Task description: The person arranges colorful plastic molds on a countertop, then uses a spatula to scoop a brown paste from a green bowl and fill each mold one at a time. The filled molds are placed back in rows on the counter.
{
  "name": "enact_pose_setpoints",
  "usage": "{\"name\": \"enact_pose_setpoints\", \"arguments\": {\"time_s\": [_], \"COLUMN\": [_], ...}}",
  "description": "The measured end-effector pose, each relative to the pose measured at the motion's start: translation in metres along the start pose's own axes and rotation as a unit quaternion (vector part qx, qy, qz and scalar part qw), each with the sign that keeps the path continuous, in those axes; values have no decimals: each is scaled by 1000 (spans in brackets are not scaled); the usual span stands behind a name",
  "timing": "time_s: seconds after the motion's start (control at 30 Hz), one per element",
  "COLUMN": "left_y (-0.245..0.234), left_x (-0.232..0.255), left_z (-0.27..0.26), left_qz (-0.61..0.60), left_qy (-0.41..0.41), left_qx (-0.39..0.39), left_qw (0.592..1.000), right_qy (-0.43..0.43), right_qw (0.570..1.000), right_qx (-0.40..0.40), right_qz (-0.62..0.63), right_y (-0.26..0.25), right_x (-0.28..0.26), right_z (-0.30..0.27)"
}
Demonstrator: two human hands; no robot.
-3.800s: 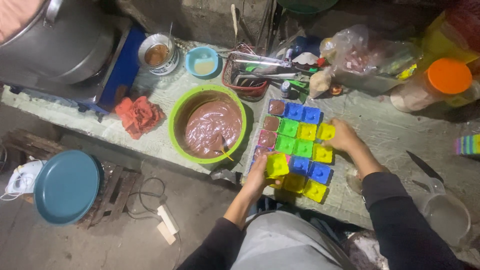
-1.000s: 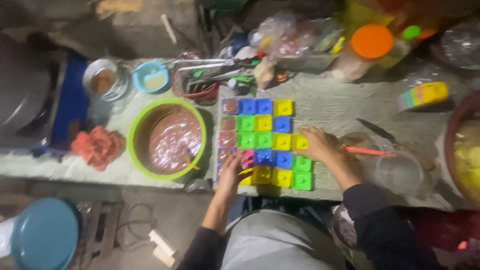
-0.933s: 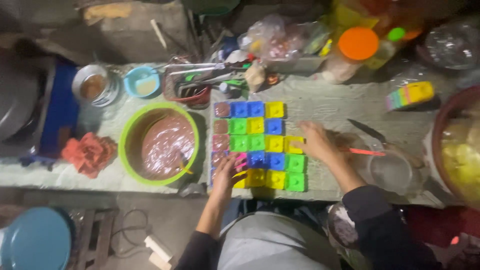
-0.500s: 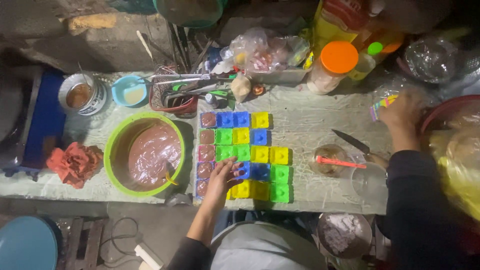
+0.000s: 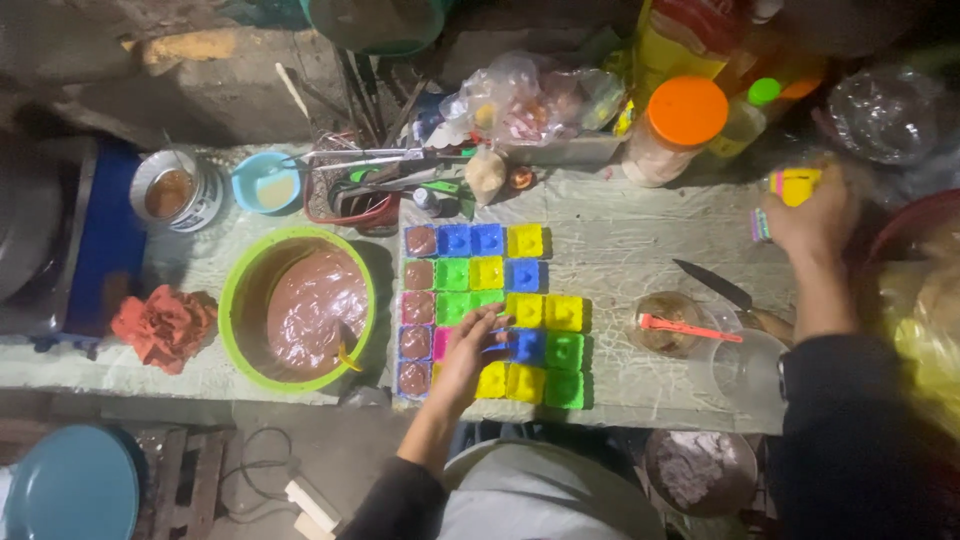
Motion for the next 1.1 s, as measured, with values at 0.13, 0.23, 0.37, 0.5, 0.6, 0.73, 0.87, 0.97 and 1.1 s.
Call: {"name": "enact_pose_setpoints", "arguments": {"time_s": [0.13,0.23,0.37,0.5,0.6,0.73,0.87,0.97,1.1], "left_y": [27,45,58,32,18,6,6,-8,-21], "left_x": [4,-4,-14,-28,-39,-64,-49,-39,-18], "left_z": [-8,-12,-22,-14,-10,-1,-6,-6,-17], "left_qz": [10,9,-162,-225,-68,155,73,4,18], "left_qy": [-1,-27,-179,-178,-103,72,34,21,42], "left_qx": [-26,-88,-157,-149,-69,-62,-71,-44,1], "left_qw": [1000,996,957,946,990,983,994,999,999], "right_qy": [18,-87,-17,-231,-292,-342,-293,-251,-326], "right_qw": [954,859,750,878,882,878,861,879,922], "right_qx": [-110,-225,-390,-242,-260,-322,-414,-399,-206], "right_qz": [279,451,534,342,262,94,-45,-73,-34], "right_y": [-45,-60,-48,-43,-60,-63,-51,6,110], "right_x": [-110,-184,-235,-249,-257,-268,-278,-250,-194], "right_z": [-69,-146,-229,-249,-240,-237,-218,-182,-131]}}
Point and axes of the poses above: each hand's wrist, its own z-axis towards the middle knuckle, its own y-axis out of the palm, x = y × z, the point moved 2 cm from there along z, towards the middle knuckle, and after that the axes turned 12 degrees about -z, right-handed, at the moved point
